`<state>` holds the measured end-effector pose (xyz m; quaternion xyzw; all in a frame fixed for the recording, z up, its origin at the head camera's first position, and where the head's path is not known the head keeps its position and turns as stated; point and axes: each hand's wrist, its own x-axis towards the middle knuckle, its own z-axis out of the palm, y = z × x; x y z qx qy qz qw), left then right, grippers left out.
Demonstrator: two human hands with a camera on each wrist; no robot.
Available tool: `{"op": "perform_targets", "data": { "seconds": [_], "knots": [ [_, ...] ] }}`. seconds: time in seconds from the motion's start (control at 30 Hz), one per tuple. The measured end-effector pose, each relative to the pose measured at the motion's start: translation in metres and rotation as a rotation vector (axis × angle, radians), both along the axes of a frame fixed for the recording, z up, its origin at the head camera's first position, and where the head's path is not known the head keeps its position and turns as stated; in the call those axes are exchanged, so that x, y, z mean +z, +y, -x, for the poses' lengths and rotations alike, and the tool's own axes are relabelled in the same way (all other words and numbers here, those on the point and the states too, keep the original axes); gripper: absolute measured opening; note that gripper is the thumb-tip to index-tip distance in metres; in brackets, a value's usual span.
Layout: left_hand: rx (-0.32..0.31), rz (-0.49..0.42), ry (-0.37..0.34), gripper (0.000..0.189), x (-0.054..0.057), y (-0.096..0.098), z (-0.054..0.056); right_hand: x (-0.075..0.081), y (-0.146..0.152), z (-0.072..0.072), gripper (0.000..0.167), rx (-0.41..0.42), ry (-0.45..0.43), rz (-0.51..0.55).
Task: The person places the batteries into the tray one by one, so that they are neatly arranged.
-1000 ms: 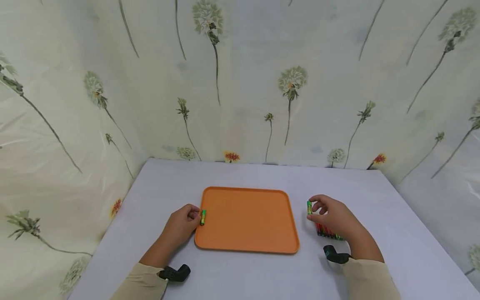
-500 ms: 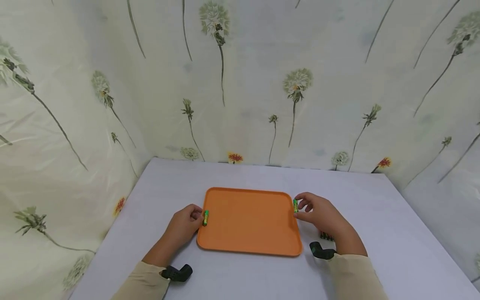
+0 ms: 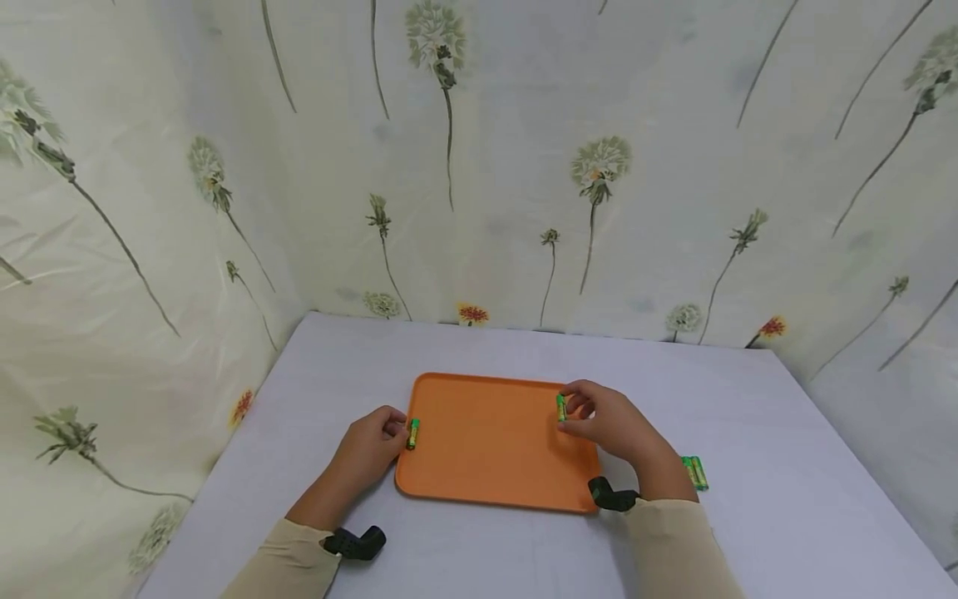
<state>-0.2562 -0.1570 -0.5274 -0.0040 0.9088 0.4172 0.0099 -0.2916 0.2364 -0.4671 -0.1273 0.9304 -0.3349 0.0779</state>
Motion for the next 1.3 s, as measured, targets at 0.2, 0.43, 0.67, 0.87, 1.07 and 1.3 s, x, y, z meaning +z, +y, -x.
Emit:
{"op": "perform_targets", "data": {
  "seconds": [0.2, 0.43, 0.67, 0.87, 1.07, 1.3],
  "knots": [
    [-0.004, -0.008, -0.007, 0.022, -0.001, 0.001, 0.002, -0.006, -0.014, 0.007, 0.047, 0.0, -0.015, 0.002],
    [-0.004, -0.005, -0.017, 0.021, 0.002, 0.002, 0.002, -0.015, -0.029, 0.014, 0.047, 0.015, -0.029, -0.013],
    [0.003, -0.014, -0.027, 0.021, 0.003, 0.0, 0.002, -0.026, -0.051, 0.021, 0.046, 0.049, -0.01, 0.018],
    [-0.001, -0.006, -0.006, 0.019, -0.001, 0.001, 0.002, -0.028, -0.071, 0.018, 0.045, 0.038, -0.029, 0.017],
    [-0.009, -0.003, 0.009, 0.019, -0.003, 0.003, 0.002, -0.028, -0.088, 0.014, 0.04, 0.072, -0.047, 0.037],
    [0.004, 0.02, 0.019, 0.018, -0.002, -0.002, 0.002, -0.029, -0.114, 0.015, 0.041, 0.142, -0.063, 0.068]
  ]
}}
